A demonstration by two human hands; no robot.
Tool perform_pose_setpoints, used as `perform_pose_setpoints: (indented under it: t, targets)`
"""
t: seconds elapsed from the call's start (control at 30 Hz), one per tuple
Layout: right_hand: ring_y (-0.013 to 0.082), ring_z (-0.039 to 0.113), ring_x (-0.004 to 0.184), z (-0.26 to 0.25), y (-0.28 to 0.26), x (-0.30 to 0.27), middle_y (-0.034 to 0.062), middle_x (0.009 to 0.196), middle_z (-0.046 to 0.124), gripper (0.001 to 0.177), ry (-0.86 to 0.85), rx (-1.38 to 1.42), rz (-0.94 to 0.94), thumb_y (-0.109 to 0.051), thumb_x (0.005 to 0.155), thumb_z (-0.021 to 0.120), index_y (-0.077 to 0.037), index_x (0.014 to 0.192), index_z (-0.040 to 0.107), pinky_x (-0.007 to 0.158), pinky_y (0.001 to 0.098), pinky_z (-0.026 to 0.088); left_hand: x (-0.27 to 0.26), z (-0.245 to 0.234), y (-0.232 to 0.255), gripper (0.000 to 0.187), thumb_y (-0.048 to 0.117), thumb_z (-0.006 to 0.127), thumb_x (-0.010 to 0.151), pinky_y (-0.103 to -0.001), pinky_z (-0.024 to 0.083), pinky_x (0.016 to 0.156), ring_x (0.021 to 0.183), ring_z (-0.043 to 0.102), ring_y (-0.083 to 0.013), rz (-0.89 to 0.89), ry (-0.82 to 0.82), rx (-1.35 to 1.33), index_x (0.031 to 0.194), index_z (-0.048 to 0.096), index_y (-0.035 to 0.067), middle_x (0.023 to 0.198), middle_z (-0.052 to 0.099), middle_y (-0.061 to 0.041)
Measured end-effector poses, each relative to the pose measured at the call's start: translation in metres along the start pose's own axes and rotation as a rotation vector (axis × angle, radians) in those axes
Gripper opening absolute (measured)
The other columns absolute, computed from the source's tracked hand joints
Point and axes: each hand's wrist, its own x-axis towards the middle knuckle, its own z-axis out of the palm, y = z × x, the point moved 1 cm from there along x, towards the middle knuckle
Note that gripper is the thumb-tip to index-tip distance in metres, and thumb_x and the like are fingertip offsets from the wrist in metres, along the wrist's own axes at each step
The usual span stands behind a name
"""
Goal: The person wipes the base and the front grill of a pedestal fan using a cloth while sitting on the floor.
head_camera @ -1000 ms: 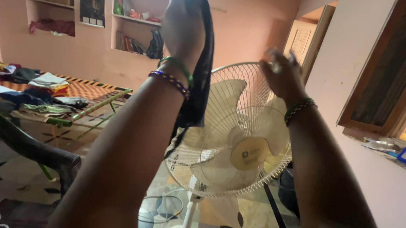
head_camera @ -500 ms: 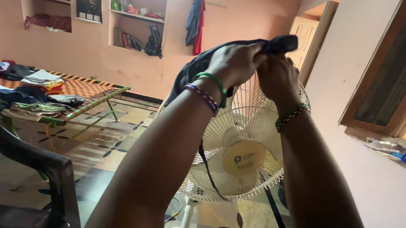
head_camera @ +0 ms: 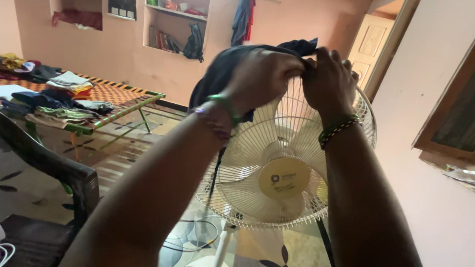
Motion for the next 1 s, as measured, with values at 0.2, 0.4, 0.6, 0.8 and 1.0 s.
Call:
perform_pose_setpoints:
  t: [0.2, 0.4, 0.6, 0.8, 1.0]
  targets:
    - [0.0466, 0.056, 0.114, -0.005, 0.010, -0.002, 0.0180, 0.134, 0.060, 0.052, 0.064, 0.082, -0.046, -0.039, 0.103, 0.051, -0.014, 0.148, 0.046, 0.095, 0.0637, 0.039, 0.039, 0.003, -0.032, 0.019, 0.018, 0.070, 0.092, -0.033, 0.059, 0.086, 0.091, 0.075, -0.0201, 0.138, -0.076, -0.161, 0.108, 0.078, 0.011, 0.107, 0.078, -0.007]
    - [0.0381, 0.057, 0.119, -0.006, -0.006, -0.003, 0.0155, 0.128, 0.062, 0.043, -0.009, 0.072, 0.008, -0.037, 0.102, 0.044, -0.016, 0.132, 0.066, 0.103, 0.0580, 0.039, -0.008, -0.033, -0.059, 0.037, 0.025, 0.071, 0.093, -0.033, 0.056, 0.098, 0.109, 0.071, -0.0206, -0.049, -0.167, -0.128, 0.126, 0.070, 0.009, 0.121, 0.073, -0.010]
    - [0.0356, 0.054, 0.122, -0.013, -0.014, -0.005, 0.0129, 0.130, 0.061, 0.042, -0.056, 0.076, 0.056, -0.037, 0.100, 0.042, -0.018, 0.124, 0.072, 0.104, 0.0570, 0.037, -0.082, -0.044, -0.112, 0.046, 0.045, 0.061, 0.100, -0.035, 0.051, 0.098, 0.116, 0.065, -0.0185, -0.601, -0.156, -0.476, 0.131, 0.065, 0.012, 0.124, 0.072, -0.005]
    - [0.0376, 0.054, 0.120, -0.013, -0.005, -0.005, 0.0145, 0.129, 0.060, 0.043, -0.053, 0.058, 0.063, -0.037, 0.103, 0.041, -0.017, 0.124, 0.072, 0.103, 0.0575, 0.038, -0.102, -0.038, -0.193, 0.035, 0.039, 0.064, 0.098, -0.045, 0.053, 0.081, 0.090, 0.067, -0.0343, -0.671, -0.248, 0.425, 0.102, 0.078, 0.007, 0.098, 0.072, -0.019]
    - [0.0396, 0.055, 0.117, -0.008, -0.011, -0.004, 0.0153, 0.127, 0.061, 0.042, -0.039, 0.031, 0.051, -0.039, 0.104, 0.041, -0.017, 0.121, 0.073, 0.101, 0.0591, 0.039, 0.006, -0.022, -0.137, 0.027, 0.031, 0.062, 0.100, -0.043, 0.054, 0.070, 0.084, 0.068, -0.0297, -0.515, 0.258, -0.912, 0.103, 0.064, 0.004, 0.095, 0.070, -0.017]
